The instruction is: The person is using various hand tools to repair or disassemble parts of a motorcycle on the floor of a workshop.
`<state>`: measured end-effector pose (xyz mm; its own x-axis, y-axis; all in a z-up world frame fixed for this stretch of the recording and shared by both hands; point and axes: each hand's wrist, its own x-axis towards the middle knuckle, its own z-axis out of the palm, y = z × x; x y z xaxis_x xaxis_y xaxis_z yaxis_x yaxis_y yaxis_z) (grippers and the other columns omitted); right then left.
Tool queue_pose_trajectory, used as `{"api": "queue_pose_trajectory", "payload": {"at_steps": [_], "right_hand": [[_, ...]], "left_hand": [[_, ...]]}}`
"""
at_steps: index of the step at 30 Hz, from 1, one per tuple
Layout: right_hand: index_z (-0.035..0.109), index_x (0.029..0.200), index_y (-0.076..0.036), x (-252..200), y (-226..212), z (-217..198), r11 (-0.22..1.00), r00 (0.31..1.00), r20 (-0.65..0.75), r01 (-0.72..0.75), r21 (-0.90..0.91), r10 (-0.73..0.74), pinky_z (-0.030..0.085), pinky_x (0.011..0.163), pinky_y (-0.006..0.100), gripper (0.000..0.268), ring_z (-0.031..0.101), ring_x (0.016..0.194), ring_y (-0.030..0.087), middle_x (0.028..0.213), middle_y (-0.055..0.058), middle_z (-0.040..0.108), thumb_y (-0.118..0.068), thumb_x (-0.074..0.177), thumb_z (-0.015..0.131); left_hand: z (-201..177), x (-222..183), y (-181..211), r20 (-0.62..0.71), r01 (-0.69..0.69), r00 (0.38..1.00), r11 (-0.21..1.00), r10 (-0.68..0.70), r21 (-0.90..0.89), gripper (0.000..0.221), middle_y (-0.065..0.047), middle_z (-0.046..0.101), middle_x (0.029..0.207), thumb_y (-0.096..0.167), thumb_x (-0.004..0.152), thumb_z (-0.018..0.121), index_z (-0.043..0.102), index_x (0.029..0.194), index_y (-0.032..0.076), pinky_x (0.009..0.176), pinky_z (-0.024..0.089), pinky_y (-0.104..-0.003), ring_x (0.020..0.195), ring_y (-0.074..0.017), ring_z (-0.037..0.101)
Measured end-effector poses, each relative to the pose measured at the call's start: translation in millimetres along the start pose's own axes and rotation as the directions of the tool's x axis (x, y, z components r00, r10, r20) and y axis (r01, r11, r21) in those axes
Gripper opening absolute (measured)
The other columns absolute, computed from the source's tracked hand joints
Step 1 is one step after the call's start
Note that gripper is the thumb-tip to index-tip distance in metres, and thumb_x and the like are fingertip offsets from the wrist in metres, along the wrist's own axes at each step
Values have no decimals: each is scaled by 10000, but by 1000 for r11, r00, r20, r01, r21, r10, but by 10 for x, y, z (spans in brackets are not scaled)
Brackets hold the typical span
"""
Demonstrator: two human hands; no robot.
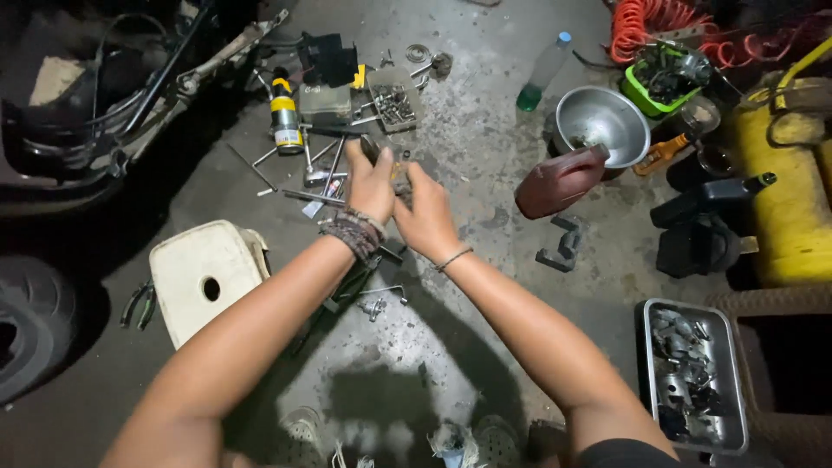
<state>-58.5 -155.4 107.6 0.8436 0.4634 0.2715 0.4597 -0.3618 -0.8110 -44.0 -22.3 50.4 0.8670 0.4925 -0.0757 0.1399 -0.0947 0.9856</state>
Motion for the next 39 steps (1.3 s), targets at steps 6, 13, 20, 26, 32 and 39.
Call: {"api": "queue_pose_trajectory", "payload": {"at_steps": [6, 13, 20, 26, 32, 39], "right_hand": [[671, 892, -42, 7, 89, -40, 978, 997, -59, -39, 203, 52, 537, 728, 363, 90, 659, 822, 152, 789, 124, 729, -123, 924, 693], [708, 785, -66, 170, 549, 179, 736, 949, 175, -315, 600, 263, 549, 457, 291, 181, 657, 533, 165, 664, 76, 713, -169, 893, 810], [725, 826, -43, -180, 737, 273, 706, 869, 399, -478, 522, 294, 542, 528, 284, 206, 639, 603, 119, 714, 55, 703, -212, 901, 815], [649, 809, -54, -274, 950, 7, 872, 852, 402, -441, 211, 334, 413, 580, 243, 276, 483, 626, 87, 719, -17, 596, -283, 957, 695], [412, 1435, 75, -206, 902, 170, 752, 723, 349, -655, 73, 596, 355, 1025, 461, 684, 433, 1228, 328, 1366, 220, 473, -329, 929, 634], [473, 1474, -14, -339, 1795, 382, 623, 654, 566, 182, -761, 501, 564, 918, 598, 719, 676, 1143, 452, 1356, 264, 608, -225, 829, 709]], "left_hand": [[3, -16, -114, 154, -72, 982, 972, 109, -224, 461, -64, 736, 967, 535, 1006, 629, 754, 1012, 92, 892, 534, -344, 962, -211, 685], [-30, -95, 90, 83, -106, 988, 962, 130, -250, 383, -65, 803, 1039, 452, 1017, 628, 718, 898, 100, 937, 558, -340, 1043, -222, 750], [-428, 618, -237, -105, -4, 993, 850, -60, -526, 397, -186, 756, 862, 417, 1028, 554, 584, 903, 41, 608, 649, -363, 758, -281, 788], [-1074, 1080, -578, -268, -56, 951, 765, -155, -641, 327, -146, 648, 718, 302, 895, 651, 590, 942, -16, 486, 587, -356, 544, -256, 669], [-622, 683, -1682, 85, 135, 982, 938, -170, 319, 326, -154, 660, 1082, 196, 902, 629, 536, 1192, 78, 835, 546, -418, 959, -298, 641], [-702, 60, -2264, 596, -364, 761, 593, -256, 718, 586, -288, 676, 1276, 10, 839, 674, 571, 1416, -9, 1087, 520, -552, 1248, -454, 625]]}}
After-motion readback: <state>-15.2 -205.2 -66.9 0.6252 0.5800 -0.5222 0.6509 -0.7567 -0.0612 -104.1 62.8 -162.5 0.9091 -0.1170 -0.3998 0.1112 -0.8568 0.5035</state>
